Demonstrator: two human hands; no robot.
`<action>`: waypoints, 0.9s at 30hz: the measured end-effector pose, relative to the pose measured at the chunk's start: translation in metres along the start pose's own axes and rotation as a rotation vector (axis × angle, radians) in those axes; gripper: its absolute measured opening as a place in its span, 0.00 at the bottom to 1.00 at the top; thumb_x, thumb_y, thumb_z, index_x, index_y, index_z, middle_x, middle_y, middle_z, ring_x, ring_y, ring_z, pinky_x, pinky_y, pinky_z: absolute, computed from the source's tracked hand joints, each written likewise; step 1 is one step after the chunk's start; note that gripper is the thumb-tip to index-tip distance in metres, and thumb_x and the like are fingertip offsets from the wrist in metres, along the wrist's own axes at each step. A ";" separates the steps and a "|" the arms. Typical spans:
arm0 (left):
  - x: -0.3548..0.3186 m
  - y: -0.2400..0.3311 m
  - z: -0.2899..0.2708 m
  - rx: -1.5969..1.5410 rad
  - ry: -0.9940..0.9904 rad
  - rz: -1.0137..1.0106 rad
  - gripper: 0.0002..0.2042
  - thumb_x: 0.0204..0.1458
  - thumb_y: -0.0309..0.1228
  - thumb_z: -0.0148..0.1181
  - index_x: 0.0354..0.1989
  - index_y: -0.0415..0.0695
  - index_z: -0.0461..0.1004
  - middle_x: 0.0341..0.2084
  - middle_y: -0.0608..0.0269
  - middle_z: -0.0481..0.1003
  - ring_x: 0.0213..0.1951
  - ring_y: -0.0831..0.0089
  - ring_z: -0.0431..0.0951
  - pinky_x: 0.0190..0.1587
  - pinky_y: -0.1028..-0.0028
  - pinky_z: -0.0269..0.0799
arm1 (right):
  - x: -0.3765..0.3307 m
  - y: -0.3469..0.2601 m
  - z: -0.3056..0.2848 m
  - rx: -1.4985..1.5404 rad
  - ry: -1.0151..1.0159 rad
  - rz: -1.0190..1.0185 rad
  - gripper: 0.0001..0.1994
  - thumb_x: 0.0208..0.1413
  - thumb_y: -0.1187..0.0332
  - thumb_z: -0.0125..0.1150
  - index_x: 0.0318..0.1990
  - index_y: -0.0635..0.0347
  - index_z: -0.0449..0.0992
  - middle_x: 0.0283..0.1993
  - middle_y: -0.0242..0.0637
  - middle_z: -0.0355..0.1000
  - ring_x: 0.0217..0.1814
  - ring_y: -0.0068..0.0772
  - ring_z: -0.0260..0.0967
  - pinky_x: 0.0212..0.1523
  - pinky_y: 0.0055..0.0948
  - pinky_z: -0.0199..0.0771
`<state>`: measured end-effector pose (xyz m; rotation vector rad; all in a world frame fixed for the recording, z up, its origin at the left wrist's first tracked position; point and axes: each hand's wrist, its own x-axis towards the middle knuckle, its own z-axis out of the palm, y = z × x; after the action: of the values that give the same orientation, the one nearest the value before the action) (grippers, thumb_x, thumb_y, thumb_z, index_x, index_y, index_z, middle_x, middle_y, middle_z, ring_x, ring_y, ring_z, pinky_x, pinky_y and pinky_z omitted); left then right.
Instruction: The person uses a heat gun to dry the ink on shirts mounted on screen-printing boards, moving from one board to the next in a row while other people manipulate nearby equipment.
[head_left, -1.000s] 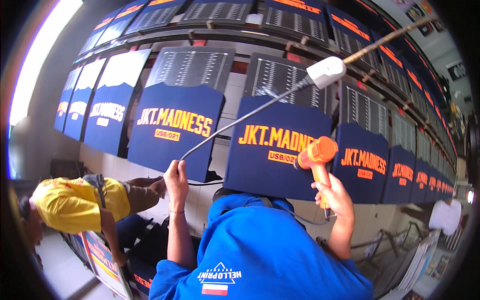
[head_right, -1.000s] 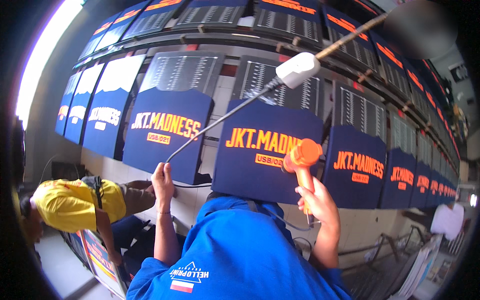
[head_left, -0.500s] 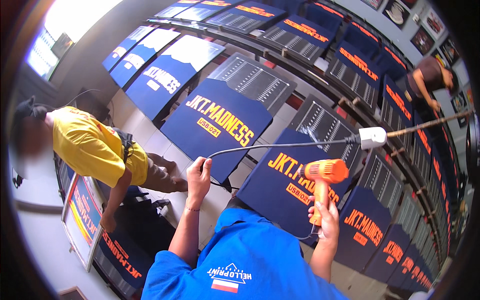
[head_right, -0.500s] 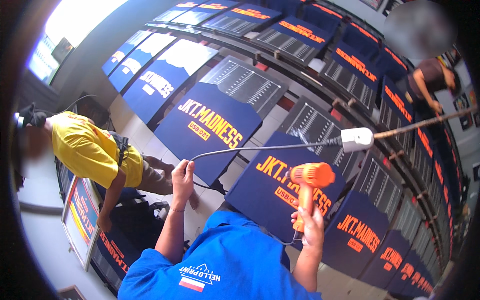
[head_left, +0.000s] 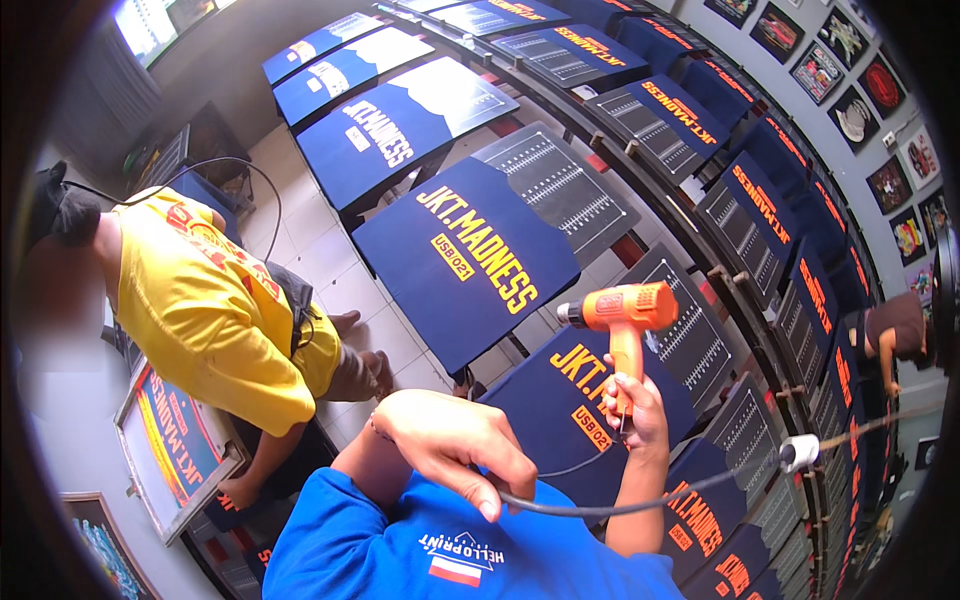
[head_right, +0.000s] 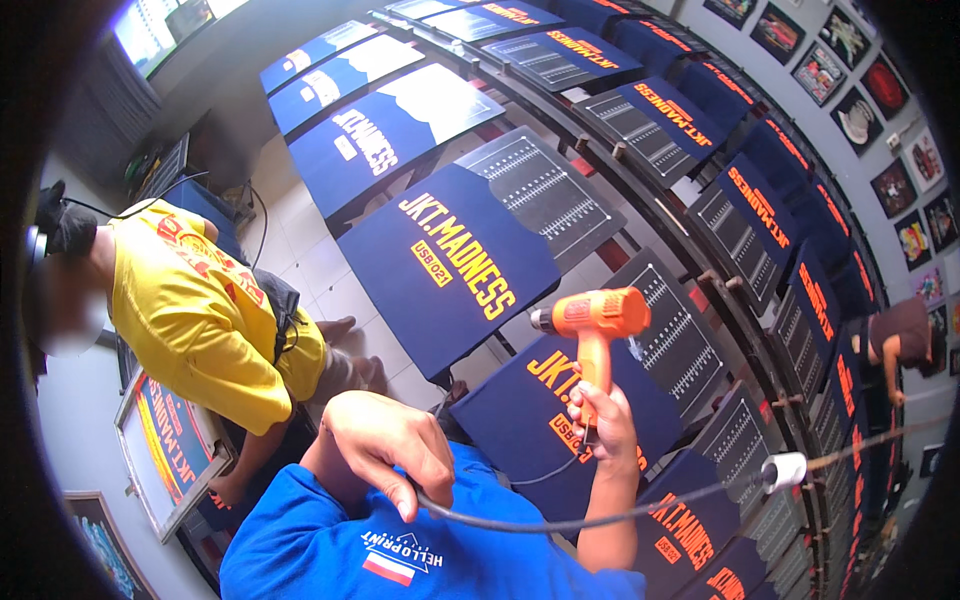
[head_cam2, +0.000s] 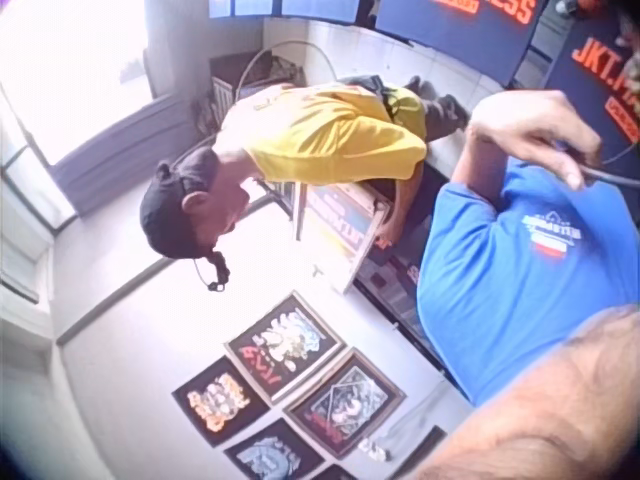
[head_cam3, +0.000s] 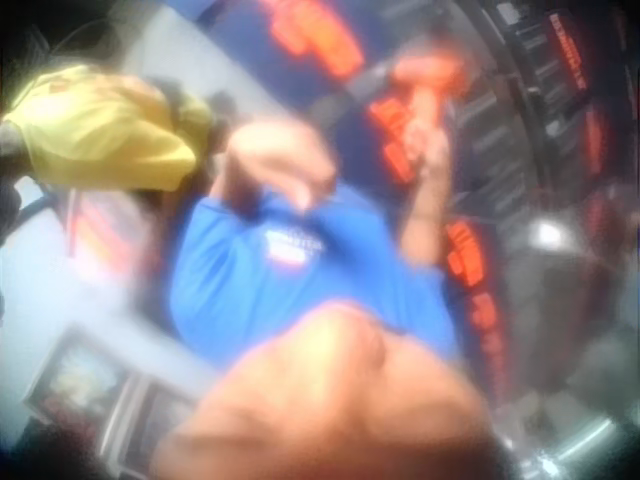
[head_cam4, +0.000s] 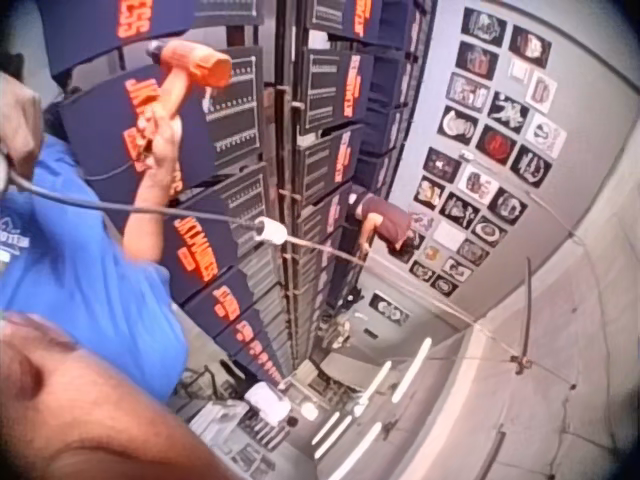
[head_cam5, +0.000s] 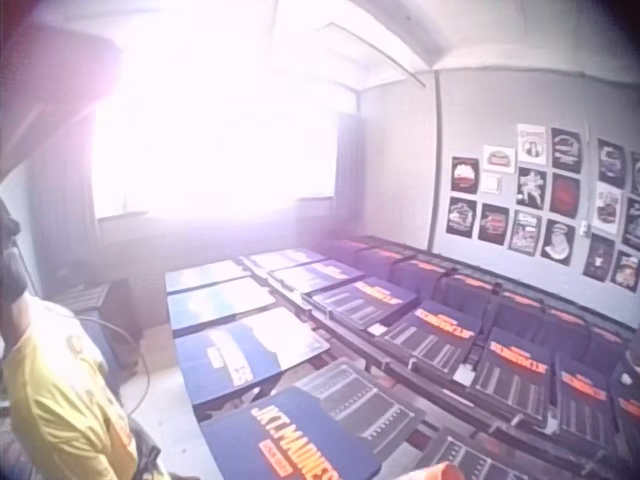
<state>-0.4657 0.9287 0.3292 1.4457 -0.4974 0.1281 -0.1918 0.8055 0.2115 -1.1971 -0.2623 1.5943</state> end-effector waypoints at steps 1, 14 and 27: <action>0.000 0.004 -0.005 -0.009 -0.006 -0.013 0.15 0.61 0.38 0.54 0.37 0.33 0.71 0.26 0.50 0.75 0.29 0.55 0.77 0.31 0.64 0.70 | 0.008 -0.005 0.009 -0.043 -0.036 -0.005 0.18 0.58 0.67 0.56 0.54 0.62 0.65 0.28 0.29 0.66 0.24 0.18 0.67 0.15 0.15 0.66; -0.059 0.049 -0.066 0.474 0.685 -0.161 0.12 0.58 0.35 0.58 0.32 0.35 0.73 0.21 0.57 0.72 0.23 0.65 0.73 0.27 0.69 0.67 | 0.066 0.007 0.024 0.290 -0.184 -0.039 0.12 0.60 0.63 0.52 0.39 0.64 0.65 0.31 0.34 0.62 0.28 0.23 0.65 0.25 0.25 0.70; -0.087 0.259 -0.229 2.793 0.682 -0.437 0.13 0.61 0.40 0.50 0.38 0.43 0.74 0.25 0.53 0.77 0.26 0.55 0.78 0.31 0.63 0.75 | 0.027 -0.008 0.046 0.540 -0.416 -0.306 0.42 0.52 0.75 0.59 0.71 0.45 0.41 0.37 0.31 0.58 0.40 0.25 0.63 0.47 0.41 0.70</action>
<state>-0.5845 1.2040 0.5217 3.6926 1.3887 1.2557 -0.2212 0.8489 0.2231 -0.3866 -0.2436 1.4971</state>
